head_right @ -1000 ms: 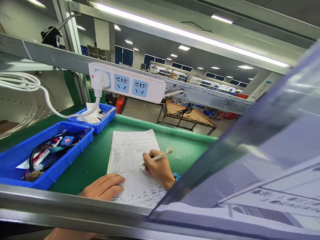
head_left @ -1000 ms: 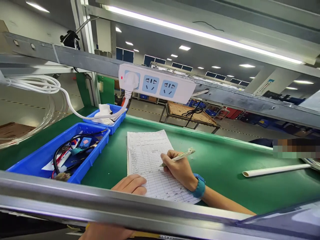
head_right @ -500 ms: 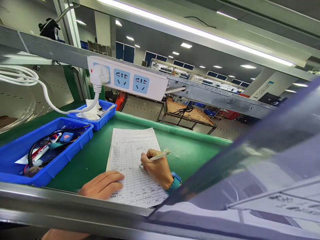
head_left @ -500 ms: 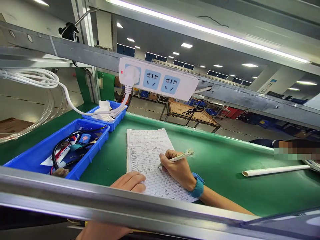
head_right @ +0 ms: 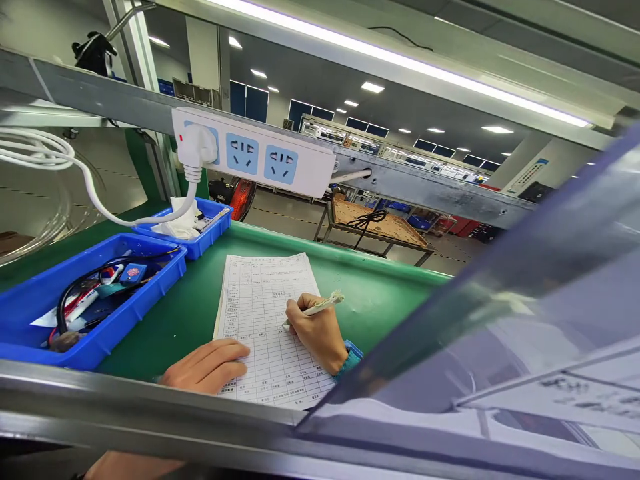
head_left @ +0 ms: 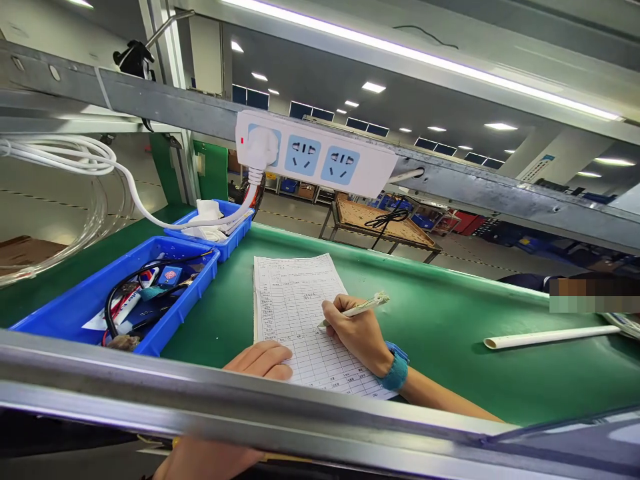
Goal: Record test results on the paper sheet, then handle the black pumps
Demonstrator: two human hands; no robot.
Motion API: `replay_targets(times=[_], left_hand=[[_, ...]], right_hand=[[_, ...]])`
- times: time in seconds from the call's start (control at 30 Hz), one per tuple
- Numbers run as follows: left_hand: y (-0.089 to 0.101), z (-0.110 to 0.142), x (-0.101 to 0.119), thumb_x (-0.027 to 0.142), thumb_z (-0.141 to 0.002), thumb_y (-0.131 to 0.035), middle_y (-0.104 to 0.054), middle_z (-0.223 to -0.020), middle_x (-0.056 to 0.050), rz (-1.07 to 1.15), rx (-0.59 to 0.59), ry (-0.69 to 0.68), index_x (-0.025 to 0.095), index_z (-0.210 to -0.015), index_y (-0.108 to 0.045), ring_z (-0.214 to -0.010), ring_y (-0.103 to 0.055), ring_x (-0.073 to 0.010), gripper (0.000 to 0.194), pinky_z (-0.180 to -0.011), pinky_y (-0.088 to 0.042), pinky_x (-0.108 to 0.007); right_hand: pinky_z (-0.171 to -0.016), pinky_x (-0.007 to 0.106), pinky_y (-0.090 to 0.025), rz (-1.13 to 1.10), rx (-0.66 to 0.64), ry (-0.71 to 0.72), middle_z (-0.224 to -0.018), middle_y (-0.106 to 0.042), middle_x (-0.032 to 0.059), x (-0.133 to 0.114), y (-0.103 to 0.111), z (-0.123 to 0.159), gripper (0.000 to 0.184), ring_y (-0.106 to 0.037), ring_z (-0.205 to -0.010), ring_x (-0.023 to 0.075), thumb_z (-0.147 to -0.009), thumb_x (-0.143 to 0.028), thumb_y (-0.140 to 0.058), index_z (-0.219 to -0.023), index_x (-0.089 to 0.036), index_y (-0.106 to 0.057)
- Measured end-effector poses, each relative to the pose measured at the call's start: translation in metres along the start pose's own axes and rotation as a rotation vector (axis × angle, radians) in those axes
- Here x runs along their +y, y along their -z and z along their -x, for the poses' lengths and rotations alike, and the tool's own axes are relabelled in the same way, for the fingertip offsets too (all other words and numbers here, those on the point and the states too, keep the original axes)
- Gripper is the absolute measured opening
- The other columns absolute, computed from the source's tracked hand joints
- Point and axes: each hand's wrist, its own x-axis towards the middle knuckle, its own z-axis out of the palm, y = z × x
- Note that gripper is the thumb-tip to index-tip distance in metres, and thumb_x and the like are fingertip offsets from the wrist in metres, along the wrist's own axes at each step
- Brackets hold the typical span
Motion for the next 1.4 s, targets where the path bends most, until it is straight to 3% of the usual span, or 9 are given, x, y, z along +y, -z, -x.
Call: replay_targets(times=[0.27, 0.6, 1.07, 1.13, 1.3, 1.4], left_hand=[[0.005, -0.008, 0.006, 0.017, -0.091, -0.047, -0.075, -0.122, -0.004, -0.024, 0.053, -0.007, 0.022, -0.107, -0.066, -0.116, -0.069, -0.0208, 0.026, -0.106, -0.058, -0.037], [-0.009, 0.017, -0.008, 0.019, -0.097, -0.05, -0.066, -0.141, -0.008, 0.053, -0.063, 0.051, 0.022, -0.126, -0.068, -0.136, -0.057, -0.0259, 0.035, -0.119, -0.048, -0.047], [-0.027, 0.017, -0.019, 0.012, -0.099, -0.049, -0.073, -0.128, -0.007, 0.032, 0.029, 0.051, 0.02, -0.108, -0.075, -0.126, -0.064, -0.0229, 0.029, -0.115, -0.051, -0.041], [-0.026, 0.016, -0.018, 0.012, -0.1, -0.047, -0.074, -0.125, -0.007, 0.03, 0.055, 0.031, 0.02, -0.106, -0.074, -0.124, -0.065, -0.0224, 0.029, -0.114, -0.052, -0.04], [-0.018, 0.015, -0.012, 0.011, -0.096, -0.052, -0.069, -0.135, -0.007, 0.007, -0.045, 0.062, 0.021, -0.117, -0.072, -0.131, -0.061, -0.0254, 0.031, -0.117, -0.05, -0.045], [-0.018, 0.01, -0.012, 0.012, -0.098, -0.049, -0.074, -0.125, -0.008, -0.005, 0.029, 0.007, 0.019, -0.107, -0.073, -0.122, -0.067, -0.0236, 0.027, -0.111, -0.055, -0.04]], right_hand=[[-0.042, 0.021, -0.03, 0.029, -0.042, -0.003, -0.044, -0.051, -0.0008, -0.002, 0.003, 0.0, 0.034, -0.046, -0.041, 0.0092, -0.077, -0.033, -0.06, -0.051, -0.022, -0.042], [-0.042, 0.023, -0.03, 0.032, -0.001, 0.066, -0.042, -0.049, -0.0012, 0.006, 0.001, -0.003, 0.036, -0.044, -0.04, 0.0097, -0.079, -0.034, -0.06, -0.05, -0.023, -0.041], [-0.046, 0.023, -0.037, 0.03, 0.035, 0.003, -0.045, -0.046, -0.0023, -0.002, 0.005, 0.002, 0.035, -0.048, -0.043, 0.0102, -0.074, -0.037, -0.059, -0.051, -0.023, -0.036], [-0.046, 0.023, -0.036, 0.032, 0.022, 0.007, -0.045, -0.046, -0.0022, -0.002, 0.005, 0.002, 0.036, -0.048, -0.043, 0.0099, -0.076, -0.037, -0.059, -0.052, -0.023, -0.036], [-0.046, 0.022, -0.035, 0.046, 0.025, 0.011, -0.045, -0.048, -0.0018, -0.003, 0.004, 0.001, 0.035, -0.049, -0.043, 0.0099, -0.077, -0.037, -0.059, -0.052, -0.023, -0.038], [-0.045, 0.022, -0.034, 0.025, 0.03, -0.002, -0.046, -0.051, -0.0015, -0.004, 0.003, 0.001, 0.037, -0.048, -0.042, 0.0095, -0.079, -0.039, -0.061, -0.053, -0.022, -0.041]])
